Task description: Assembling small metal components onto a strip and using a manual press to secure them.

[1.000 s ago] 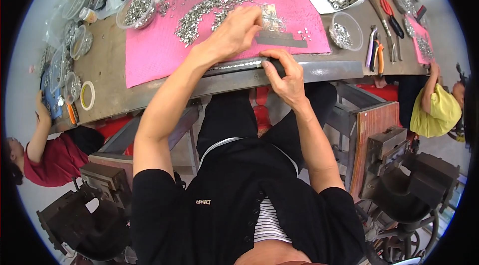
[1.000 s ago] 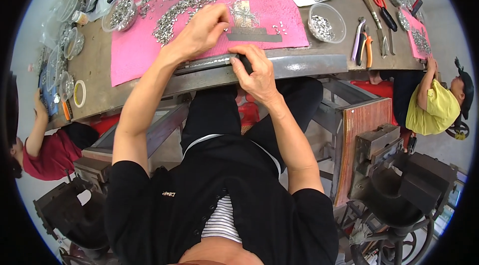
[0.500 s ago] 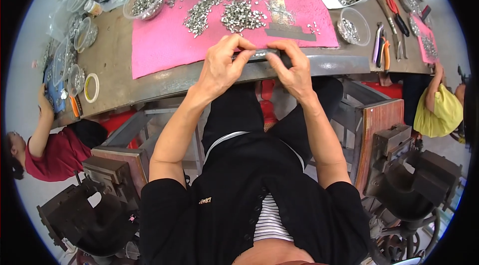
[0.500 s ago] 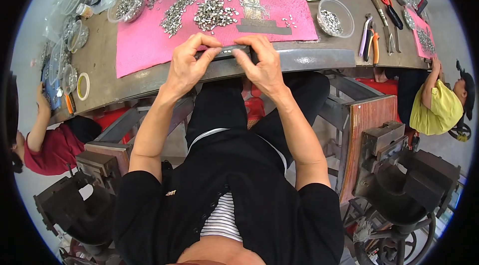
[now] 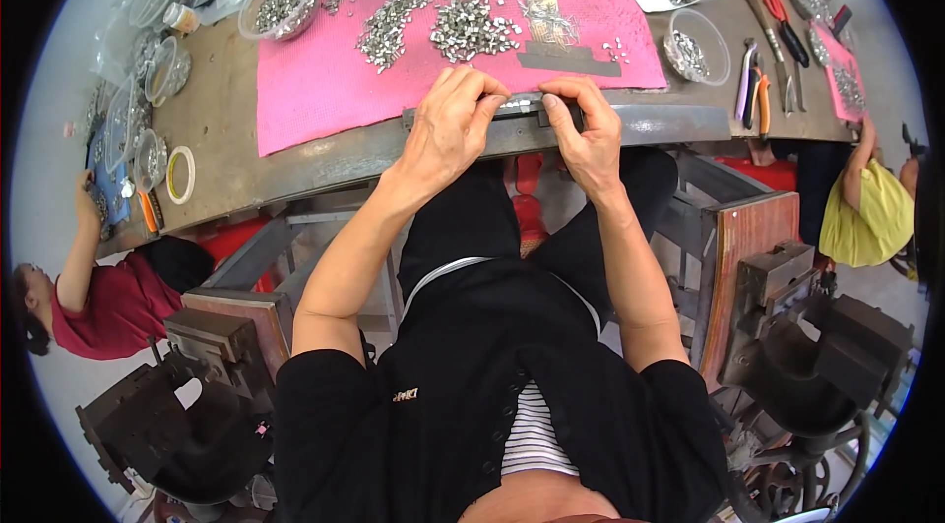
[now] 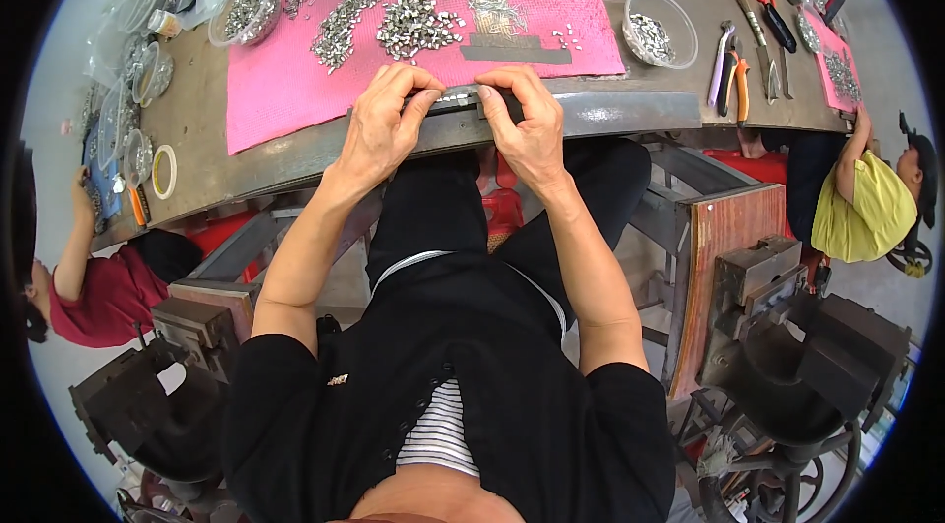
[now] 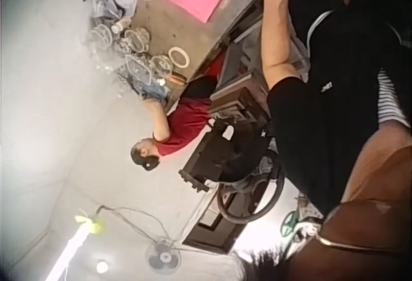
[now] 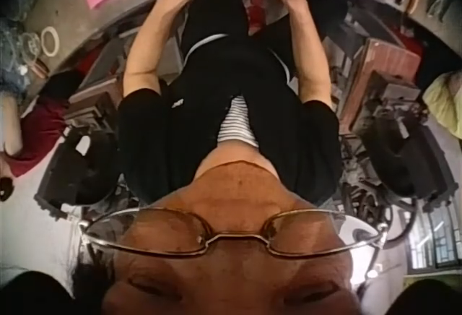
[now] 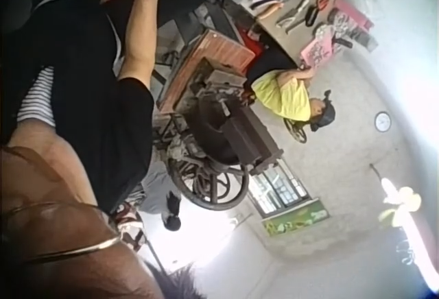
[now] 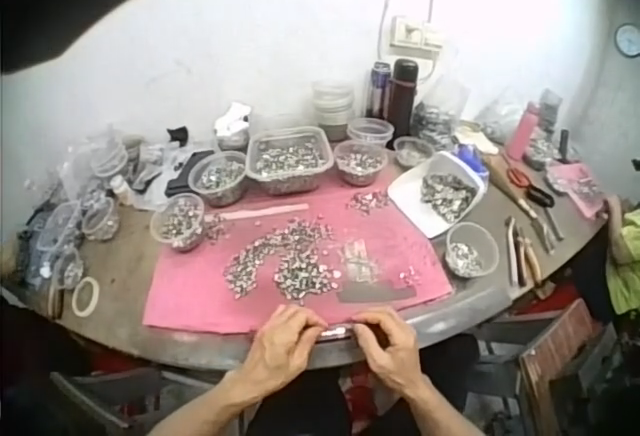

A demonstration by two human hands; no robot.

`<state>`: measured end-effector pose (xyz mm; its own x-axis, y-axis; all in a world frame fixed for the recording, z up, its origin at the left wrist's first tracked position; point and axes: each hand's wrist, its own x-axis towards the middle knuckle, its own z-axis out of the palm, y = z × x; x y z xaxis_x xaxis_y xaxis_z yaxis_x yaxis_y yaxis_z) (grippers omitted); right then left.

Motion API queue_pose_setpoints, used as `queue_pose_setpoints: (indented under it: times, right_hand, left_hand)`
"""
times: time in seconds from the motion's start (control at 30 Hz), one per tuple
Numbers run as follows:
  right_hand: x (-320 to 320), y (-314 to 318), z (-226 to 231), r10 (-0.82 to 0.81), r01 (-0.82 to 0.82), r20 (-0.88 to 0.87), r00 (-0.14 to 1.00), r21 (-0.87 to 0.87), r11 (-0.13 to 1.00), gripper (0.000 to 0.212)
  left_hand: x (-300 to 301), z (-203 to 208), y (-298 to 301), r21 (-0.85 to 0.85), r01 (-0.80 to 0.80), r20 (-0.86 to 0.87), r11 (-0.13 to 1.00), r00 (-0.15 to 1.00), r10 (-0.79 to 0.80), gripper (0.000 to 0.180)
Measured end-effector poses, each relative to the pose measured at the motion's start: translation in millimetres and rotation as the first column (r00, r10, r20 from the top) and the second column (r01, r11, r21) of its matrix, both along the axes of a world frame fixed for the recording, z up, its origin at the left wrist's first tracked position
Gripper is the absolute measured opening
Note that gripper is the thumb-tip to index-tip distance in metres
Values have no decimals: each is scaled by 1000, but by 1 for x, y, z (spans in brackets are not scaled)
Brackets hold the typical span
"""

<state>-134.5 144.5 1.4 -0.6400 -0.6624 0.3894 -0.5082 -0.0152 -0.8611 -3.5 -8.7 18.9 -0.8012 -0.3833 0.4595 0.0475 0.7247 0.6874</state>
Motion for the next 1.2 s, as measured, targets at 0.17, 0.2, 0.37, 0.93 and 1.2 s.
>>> queue_pose_setpoints:
  times: [0.17, 0.2, 0.37, 0.93, 1.2]
  right_hand:
    - [1, -1, 1, 3, -3, 12, 1000, -8, 1000, 12]
    - [0, 0, 1, 3, -3, 11, 1000, -8, 1000, 12]
    - [-3, -1, 1, -8, 7, -35, 999, -18, 1000, 11]
    - [-88, -23, 22, 166, -35, -446, 880, 287, 957, 6]
    - [-93, -38, 25, 254, -20, -390, 885, 513, 858, 15]
  left_hand:
    - [-1, -1, 1, -39, -19, -15, 999, 1000, 18, 6]
    - [-2, -1, 1, -39, -18, -16, 999, 1000, 18, 6]
    - [-4, -4, 1, -79, -8, -56, 997, 998, 4, 11]
    - [16, -8, 25, -203, -220, -62, 954, 975, 211, 36]
    - [17, -20, 24, -196, -271, -129, 942, 960, 249, 34]
